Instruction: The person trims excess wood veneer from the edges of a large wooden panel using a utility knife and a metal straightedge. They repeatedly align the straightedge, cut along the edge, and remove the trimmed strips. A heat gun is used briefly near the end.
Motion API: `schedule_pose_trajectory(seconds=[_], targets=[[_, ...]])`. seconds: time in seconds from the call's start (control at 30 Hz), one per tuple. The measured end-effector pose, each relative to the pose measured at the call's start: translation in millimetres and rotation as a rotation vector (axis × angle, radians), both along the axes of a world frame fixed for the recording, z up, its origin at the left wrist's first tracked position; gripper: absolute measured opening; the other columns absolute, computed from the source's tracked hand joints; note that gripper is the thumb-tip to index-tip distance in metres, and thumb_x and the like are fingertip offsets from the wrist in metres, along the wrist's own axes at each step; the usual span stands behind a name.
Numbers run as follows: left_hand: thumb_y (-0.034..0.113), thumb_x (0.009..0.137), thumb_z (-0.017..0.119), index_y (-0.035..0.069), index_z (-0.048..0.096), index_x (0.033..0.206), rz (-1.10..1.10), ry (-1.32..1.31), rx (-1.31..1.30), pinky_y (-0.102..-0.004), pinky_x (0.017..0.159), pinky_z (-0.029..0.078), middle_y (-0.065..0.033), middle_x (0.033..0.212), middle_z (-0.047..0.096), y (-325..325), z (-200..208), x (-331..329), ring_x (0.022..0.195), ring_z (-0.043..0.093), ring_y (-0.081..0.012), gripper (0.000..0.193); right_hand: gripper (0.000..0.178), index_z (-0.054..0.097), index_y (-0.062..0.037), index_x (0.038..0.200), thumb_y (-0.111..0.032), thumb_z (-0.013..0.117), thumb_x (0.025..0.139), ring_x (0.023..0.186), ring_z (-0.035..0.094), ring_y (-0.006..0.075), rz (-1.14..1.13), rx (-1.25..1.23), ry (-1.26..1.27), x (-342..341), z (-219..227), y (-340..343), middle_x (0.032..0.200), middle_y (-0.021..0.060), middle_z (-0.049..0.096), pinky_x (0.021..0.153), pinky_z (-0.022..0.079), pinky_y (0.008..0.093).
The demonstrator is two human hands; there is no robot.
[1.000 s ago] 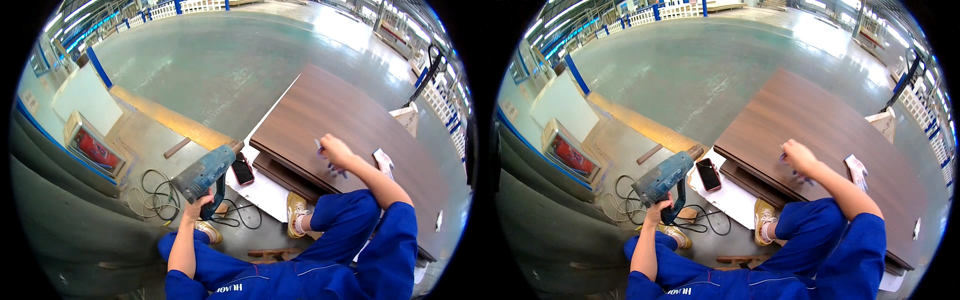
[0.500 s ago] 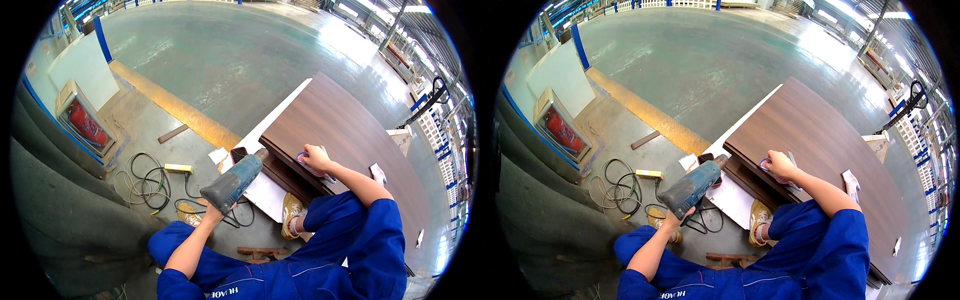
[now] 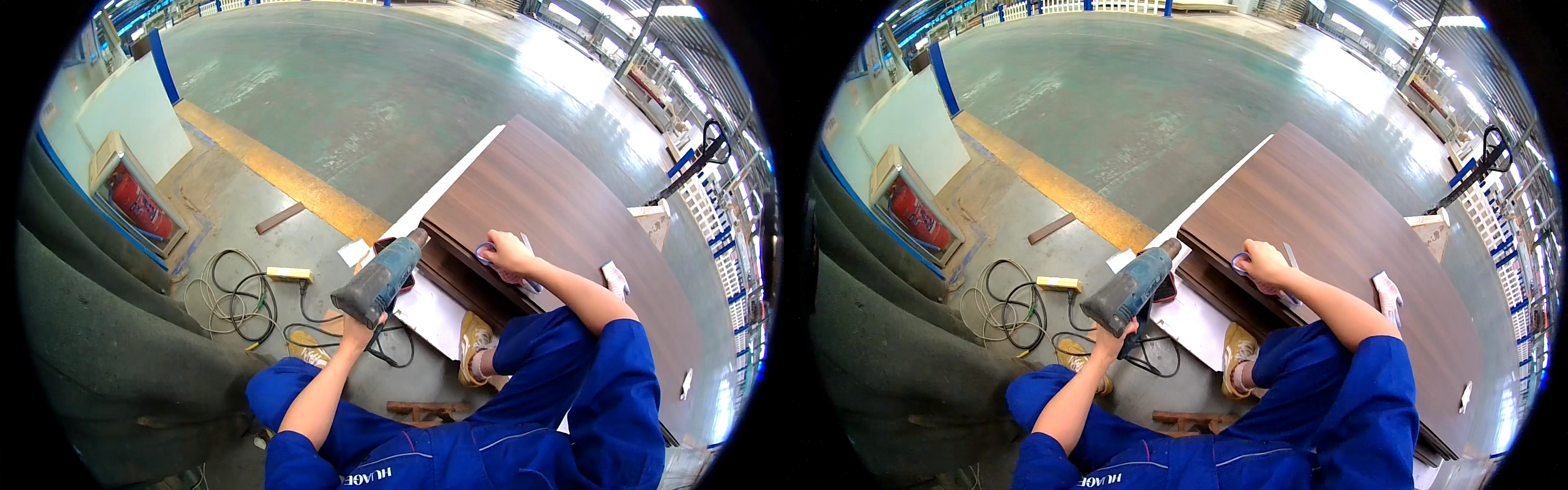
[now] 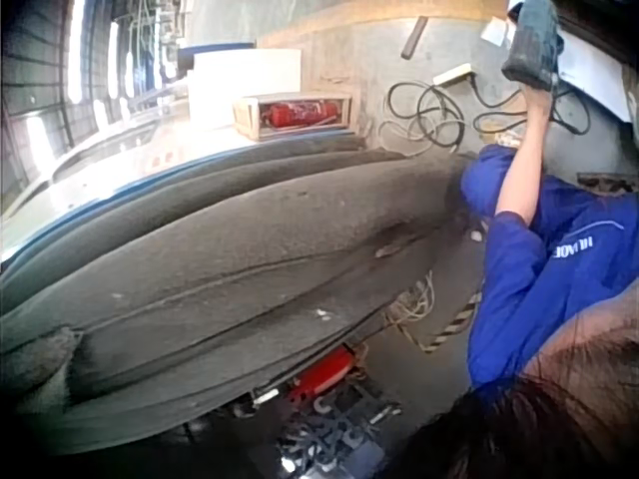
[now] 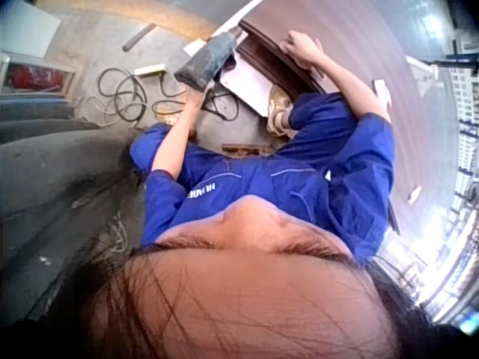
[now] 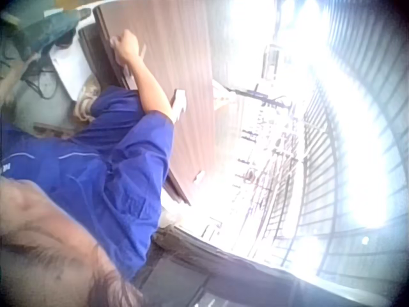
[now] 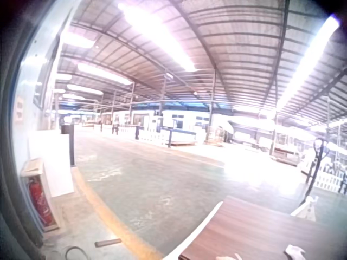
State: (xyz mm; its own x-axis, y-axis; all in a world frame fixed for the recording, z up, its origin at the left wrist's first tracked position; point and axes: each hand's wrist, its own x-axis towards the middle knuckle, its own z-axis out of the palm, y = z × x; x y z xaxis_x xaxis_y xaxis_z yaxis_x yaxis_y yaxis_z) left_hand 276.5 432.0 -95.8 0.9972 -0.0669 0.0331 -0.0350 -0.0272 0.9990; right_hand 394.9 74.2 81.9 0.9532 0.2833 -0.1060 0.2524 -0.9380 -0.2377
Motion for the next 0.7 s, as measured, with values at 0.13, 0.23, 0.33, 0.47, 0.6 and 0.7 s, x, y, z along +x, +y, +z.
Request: schedule_pose_trajectory(seconds=[0.13, 0.23, 0.33, 0.47, 0.6, 0.7], targets=[[0.008, 0.067, 0.075, 0.000, 0.053, 0.123, 0.027, -0.011, -0.020, -0.0382, 0.094, 0.045, -0.0143, 0.116, 0.060, 0, -3, 6, 0.106, 0.058, -0.0290, 0.060, 0.035, 0.061, 0.0010, 0.088, -0.033, 0.067, 0.084, 0.089, 0.063, 0.0424, -0.006, -0.006, 0.016, -1, 5, 6, 0.090, 0.0245, 0.066, 0.079, 0.050, 0.0489], [0.008, 0.067, 0.076, 0.000, 0.054, 0.122, 0.053, -0.034, -0.013, -0.0384, 0.093, 0.045, -0.0148, 0.116, 0.060, 0, -3, 8, 0.106, 0.058, -0.0298, 0.060, 0.035, 0.061, 0.0009, 0.089, -0.033, 0.067, 0.084, 0.090, 0.063, 0.0423, 0.002, -0.011, 0.023, -2, 6, 7, 0.090, 0.0243, 0.066, 0.079, 0.050, 0.0489], [0.009, 0.067, 0.076, 0.000, 0.055, 0.122, 0.057, -0.052, 0.010, -0.0381, 0.094, 0.046, -0.0153, 0.118, 0.061, -3, 0, 10, 0.108, 0.059, -0.0296, 0.060, 0.035, 0.061, 0.0008, 0.089, -0.033, 0.067, 0.084, 0.089, 0.064, 0.0421, 0.005, -0.027, 0.019, -1, 3, 4, 0.090, 0.0243, 0.066, 0.078, 0.050, 0.0489], [0.008, 0.066, 0.076, 0.000, 0.056, 0.122, 0.045, -0.036, -0.018, -0.0378, 0.095, 0.045, -0.0153, 0.120, 0.061, -5, 6, 12, 0.111, 0.059, -0.0288, 0.060, 0.035, 0.061, 0.0007, 0.089, -0.034, 0.067, 0.084, 0.089, 0.064, 0.0421, 0.008, -0.048, 0.026, -1, 2, 4, 0.090, 0.0244, 0.066, 0.078, 0.050, 0.0492], [0.007, 0.064, 0.077, 0.000, 0.057, 0.121, 0.057, -0.025, -0.053, -0.0379, 0.096, 0.045, -0.0149, 0.121, 0.062, -9, 9, 13, 0.110, 0.059, -0.0286, 0.061, 0.036, 0.060, 0.0009, 0.089, -0.034, 0.067, 0.085, 0.088, 0.064, 0.0423, 0.011, -0.050, 0.026, -1, 2, 6, 0.090, 0.0244, 0.066, 0.078, 0.050, 0.0493], [0.005, 0.066, 0.076, 0.000, 0.057, 0.115, 0.072, -0.067, -0.035, -0.0366, 0.089, 0.046, -0.0133, 0.113, 0.062, -8, 9, 14, 0.102, 0.059, -0.0265, 0.053, 0.035, 0.060, 0.0009, 0.090, -0.033, 0.066, 0.085, 0.089, 0.064, 0.0421, -0.006, -0.053, 0.033, -5, 4, 13, 0.090, 0.0242, 0.066, 0.078, 0.050, 0.0492]])
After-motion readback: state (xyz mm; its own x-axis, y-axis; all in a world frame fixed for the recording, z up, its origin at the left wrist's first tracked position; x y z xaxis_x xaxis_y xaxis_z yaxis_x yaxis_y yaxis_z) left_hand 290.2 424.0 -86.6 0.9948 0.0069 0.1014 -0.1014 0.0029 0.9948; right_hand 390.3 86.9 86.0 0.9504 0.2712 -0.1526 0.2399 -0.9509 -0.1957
